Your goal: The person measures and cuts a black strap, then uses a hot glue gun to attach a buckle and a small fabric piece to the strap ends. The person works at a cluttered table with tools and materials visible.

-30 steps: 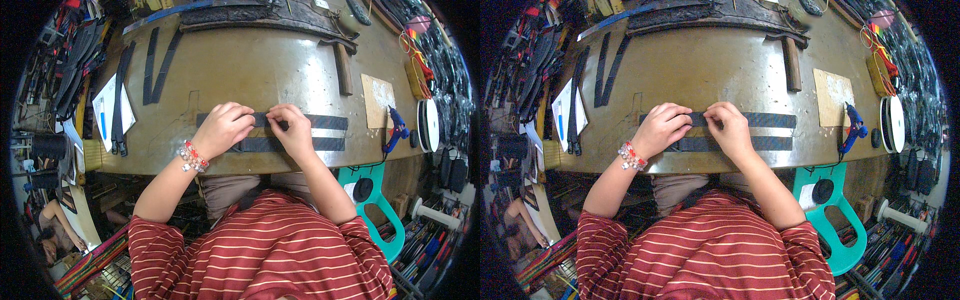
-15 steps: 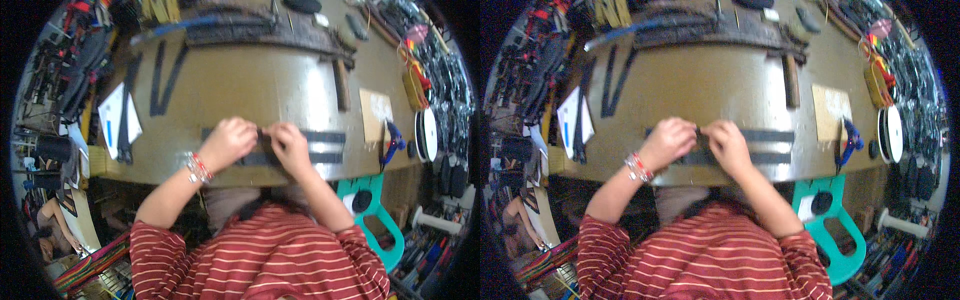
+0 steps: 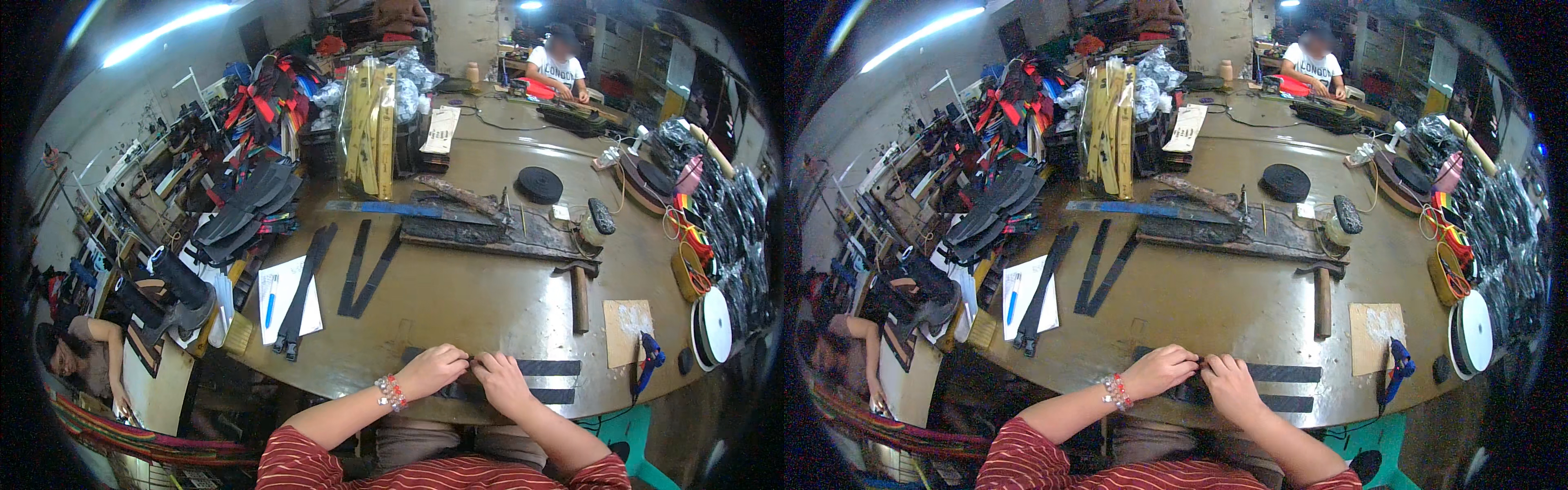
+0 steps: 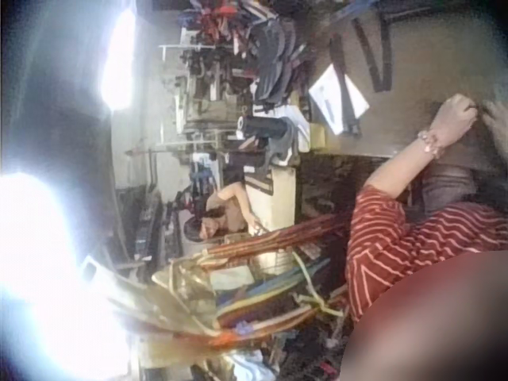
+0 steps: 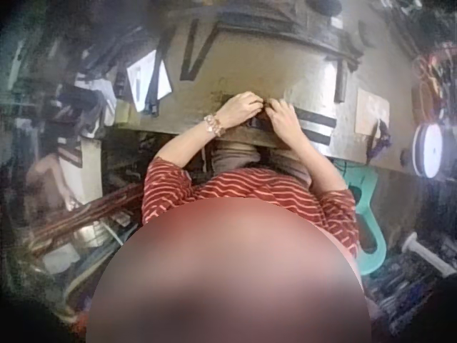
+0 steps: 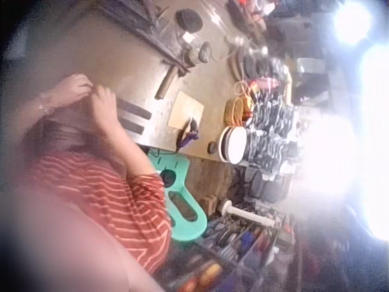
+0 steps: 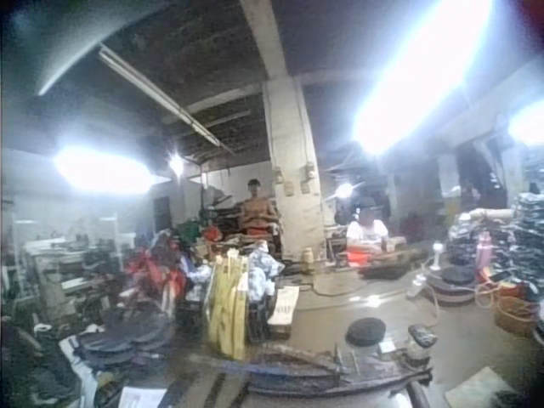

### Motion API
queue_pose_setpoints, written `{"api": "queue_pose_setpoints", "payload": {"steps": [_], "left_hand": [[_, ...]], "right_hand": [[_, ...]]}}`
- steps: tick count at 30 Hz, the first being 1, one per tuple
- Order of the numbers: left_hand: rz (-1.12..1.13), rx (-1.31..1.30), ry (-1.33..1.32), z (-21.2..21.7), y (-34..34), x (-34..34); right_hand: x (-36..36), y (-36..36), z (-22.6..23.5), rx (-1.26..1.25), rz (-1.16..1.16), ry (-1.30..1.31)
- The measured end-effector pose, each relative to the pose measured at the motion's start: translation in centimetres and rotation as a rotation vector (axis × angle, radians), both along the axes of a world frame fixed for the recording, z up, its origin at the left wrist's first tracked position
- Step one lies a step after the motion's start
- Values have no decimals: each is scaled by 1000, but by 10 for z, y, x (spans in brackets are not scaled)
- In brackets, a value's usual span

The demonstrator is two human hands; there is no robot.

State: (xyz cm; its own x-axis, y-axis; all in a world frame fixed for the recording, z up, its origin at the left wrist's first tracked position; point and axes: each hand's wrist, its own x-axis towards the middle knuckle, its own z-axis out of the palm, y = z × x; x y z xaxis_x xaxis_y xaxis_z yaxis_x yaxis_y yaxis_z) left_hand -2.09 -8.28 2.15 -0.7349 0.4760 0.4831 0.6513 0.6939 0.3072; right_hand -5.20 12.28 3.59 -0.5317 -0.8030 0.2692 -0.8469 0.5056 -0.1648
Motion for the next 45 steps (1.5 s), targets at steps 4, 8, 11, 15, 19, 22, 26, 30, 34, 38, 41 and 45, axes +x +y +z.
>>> {"api": "queue_pose_setpoints", "payload": {"steps": [4,8,11,15,19,22,26,30,34,38,41,45], "left_hand": [[11,36,-31,-2,1,1],[55,-111,1,2,2,3],[53,-242,-37,3,0,7],[79,-30,25,-1,-3,13],[161,106,-100,-8,-3,10],[186,184,-191,-10,-3,6],[190,258,-159,-10,-2,5],[154,314,-193,-9,-2,2],[164,331,-216,-10,-2,1],[153,360,-254,-11,-3,3],[153,345,-271,-10,-5,2],[170,360,-314,-7,-5,3]], "right_hand": [[1,-3,-4,8,97,115],[-12,-12,5,260,65,19],[-70,8,14,86,-9,-553],[-151,73,-11,-260,-852,224],[-190,105,-39,327,-1054,152],[-163,97,-12,67,-936,111],[-57,62,45,-281,-569,-210],[18,35,46,-178,-605,-554],[25,25,38,-41,-470,-602],[30,24,48,-194,-429,-552],[37,25,51,59,-517,-673],[28,30,44,-125,-443,-578]]}}
